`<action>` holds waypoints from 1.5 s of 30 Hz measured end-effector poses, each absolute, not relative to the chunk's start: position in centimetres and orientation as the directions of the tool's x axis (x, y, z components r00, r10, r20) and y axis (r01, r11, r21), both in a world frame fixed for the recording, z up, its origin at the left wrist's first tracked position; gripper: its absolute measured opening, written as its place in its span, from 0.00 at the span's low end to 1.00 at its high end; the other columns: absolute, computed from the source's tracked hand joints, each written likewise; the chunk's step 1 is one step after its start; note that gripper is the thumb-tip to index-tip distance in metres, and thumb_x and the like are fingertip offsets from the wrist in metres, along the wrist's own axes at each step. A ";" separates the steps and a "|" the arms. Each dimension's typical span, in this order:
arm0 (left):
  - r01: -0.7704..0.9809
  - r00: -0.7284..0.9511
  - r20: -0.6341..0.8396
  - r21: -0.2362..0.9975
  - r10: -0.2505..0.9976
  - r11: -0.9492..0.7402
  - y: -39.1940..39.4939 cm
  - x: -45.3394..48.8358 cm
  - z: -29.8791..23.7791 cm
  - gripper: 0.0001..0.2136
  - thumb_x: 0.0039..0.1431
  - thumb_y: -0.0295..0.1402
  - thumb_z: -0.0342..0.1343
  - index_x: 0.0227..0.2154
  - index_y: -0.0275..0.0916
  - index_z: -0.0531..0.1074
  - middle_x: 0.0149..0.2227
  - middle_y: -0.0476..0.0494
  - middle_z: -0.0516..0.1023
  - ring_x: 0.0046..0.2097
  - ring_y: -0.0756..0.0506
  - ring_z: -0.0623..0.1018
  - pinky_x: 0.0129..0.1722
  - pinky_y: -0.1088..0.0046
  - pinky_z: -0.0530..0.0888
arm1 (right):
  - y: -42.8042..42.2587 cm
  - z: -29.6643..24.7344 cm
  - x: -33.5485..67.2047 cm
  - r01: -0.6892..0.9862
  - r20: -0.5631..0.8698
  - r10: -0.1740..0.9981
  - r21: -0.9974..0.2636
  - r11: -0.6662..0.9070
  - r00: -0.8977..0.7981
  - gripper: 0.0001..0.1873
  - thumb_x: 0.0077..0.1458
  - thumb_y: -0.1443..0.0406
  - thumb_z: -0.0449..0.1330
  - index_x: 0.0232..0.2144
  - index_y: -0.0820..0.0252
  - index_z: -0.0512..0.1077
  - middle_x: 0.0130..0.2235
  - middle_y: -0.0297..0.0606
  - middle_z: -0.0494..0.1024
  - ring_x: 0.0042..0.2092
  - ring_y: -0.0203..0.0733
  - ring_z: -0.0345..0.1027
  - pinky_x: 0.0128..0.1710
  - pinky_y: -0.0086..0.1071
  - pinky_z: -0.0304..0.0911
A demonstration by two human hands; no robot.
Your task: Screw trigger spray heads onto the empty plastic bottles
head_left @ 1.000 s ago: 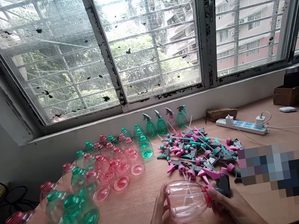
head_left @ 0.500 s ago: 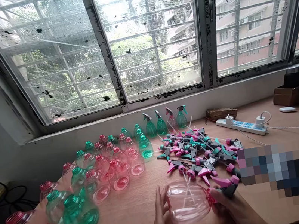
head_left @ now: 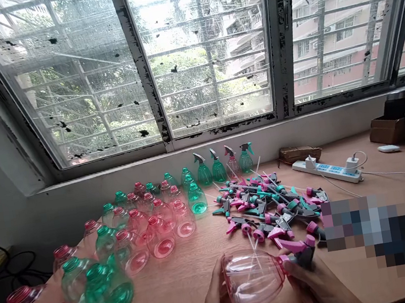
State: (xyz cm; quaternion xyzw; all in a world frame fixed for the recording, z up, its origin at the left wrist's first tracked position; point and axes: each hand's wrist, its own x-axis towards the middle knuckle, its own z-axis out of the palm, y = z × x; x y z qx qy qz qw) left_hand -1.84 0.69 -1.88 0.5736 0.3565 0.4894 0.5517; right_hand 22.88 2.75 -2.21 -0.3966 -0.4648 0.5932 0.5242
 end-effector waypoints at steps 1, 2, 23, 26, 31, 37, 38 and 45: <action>-0.127 0.271 0.172 0.982 0.947 -0.142 0.7 -1.8 -1.8 0.50 0.46 0.46 0.75 0.69 0.48 0.56 0.71 0.35 0.61 0.68 0.28 0.67 0.66 0.52 0.65 | 2.7 -2.0 22.8 -0.241 0.017 0.991 -0.970 -0.015 -0.132 0.27 0.52 0.42 0.66 0.25 0.60 0.71 0.15 0.26 0.68 0.15 0.29 0.54 0.16 0.25 0.46; -0.117 0.277 0.177 0.982 0.944 -0.150 0.7 -1.8 -1.8 0.51 0.45 0.45 0.75 0.70 0.49 0.55 0.72 0.36 0.59 0.68 0.28 0.66 0.66 0.52 0.65 | 2.6 -1.9 22.8 -0.236 0.025 0.992 -0.972 -0.005 -0.125 0.28 0.51 0.42 0.66 0.22 0.60 0.70 0.15 0.26 0.67 0.15 0.29 0.54 0.16 0.26 0.47; -0.106 0.104 0.212 0.974 0.972 -0.201 0.4 -1.6 -0.8 0.36 0.44 0.50 0.74 0.55 0.46 0.68 0.54 0.41 0.75 0.39 0.44 0.79 0.37 0.71 0.75 | 1.1 -1.2 22.2 -0.084 -0.022 0.949 -0.995 -0.051 -0.314 0.26 0.44 0.45 0.72 0.33 0.54 0.70 0.18 0.22 0.68 0.16 0.28 0.53 0.15 0.24 0.43; -0.097 0.091 0.225 0.971 0.970 -0.216 0.1 -1.4 -1.0 0.36 0.43 0.49 0.74 0.55 0.47 0.67 0.53 0.41 0.74 0.42 0.40 0.80 0.39 0.68 0.78 | 1.4 -1.6 22.3 -0.080 -0.056 0.935 -0.993 -0.090 -0.351 0.26 0.46 0.42 0.69 0.30 0.54 0.69 0.13 0.21 0.63 0.15 0.30 0.52 0.15 0.26 0.38; 0.040 -0.006 0.369 0.929 0.929 -0.369 0.1 -1.3 -2.1 0.37 0.40 0.51 0.74 0.55 0.50 0.71 0.58 0.41 0.68 0.47 0.37 0.77 0.39 0.66 0.79 | 2.2 -2.3 22.4 -0.134 -0.126 0.913 -0.972 -0.191 -0.388 0.27 0.43 0.41 0.70 0.26 0.53 0.66 0.14 0.20 0.58 0.16 0.30 0.48 0.17 0.28 0.37; 0.142 0.048 0.480 0.865 0.876 -0.481 0.3 -1.4 -2.6 0.36 0.49 0.56 0.68 0.59 0.50 0.65 0.59 0.37 0.69 0.57 0.30 0.73 0.45 0.62 0.78 | 2.0 -2.0 22.4 -0.291 0.017 0.942 -0.953 -0.087 -0.336 0.35 0.39 0.46 0.75 0.44 0.54 0.69 0.19 0.22 0.69 0.18 0.32 0.56 0.19 0.26 0.49; 0.109 0.087 0.429 0.893 0.899 -0.437 0.3 -1.4 -2.5 0.37 0.51 0.57 0.65 0.61 0.48 0.63 0.58 0.35 0.70 0.54 0.32 0.76 0.46 0.60 0.78 | 1.7 -1.8 22.4 -0.302 0.029 0.953 -0.951 -0.067 -0.303 0.34 0.38 0.46 0.76 0.42 0.55 0.71 0.20 0.25 0.71 0.19 0.34 0.60 0.20 0.27 0.53; 0.067 0.247 0.374 0.914 0.894 -0.401 0.7 -1.5 -3.7 0.41 0.58 0.62 0.54 0.69 0.54 0.47 0.72 0.33 0.55 0.68 0.28 0.65 0.63 0.46 0.65 | 2.6 1.7 26.3 -0.201 0.233 0.972 -0.952 0.230 0.009 0.21 0.47 0.51 0.74 0.37 0.57 0.77 0.23 0.32 0.77 0.23 0.41 0.68 0.24 0.34 0.66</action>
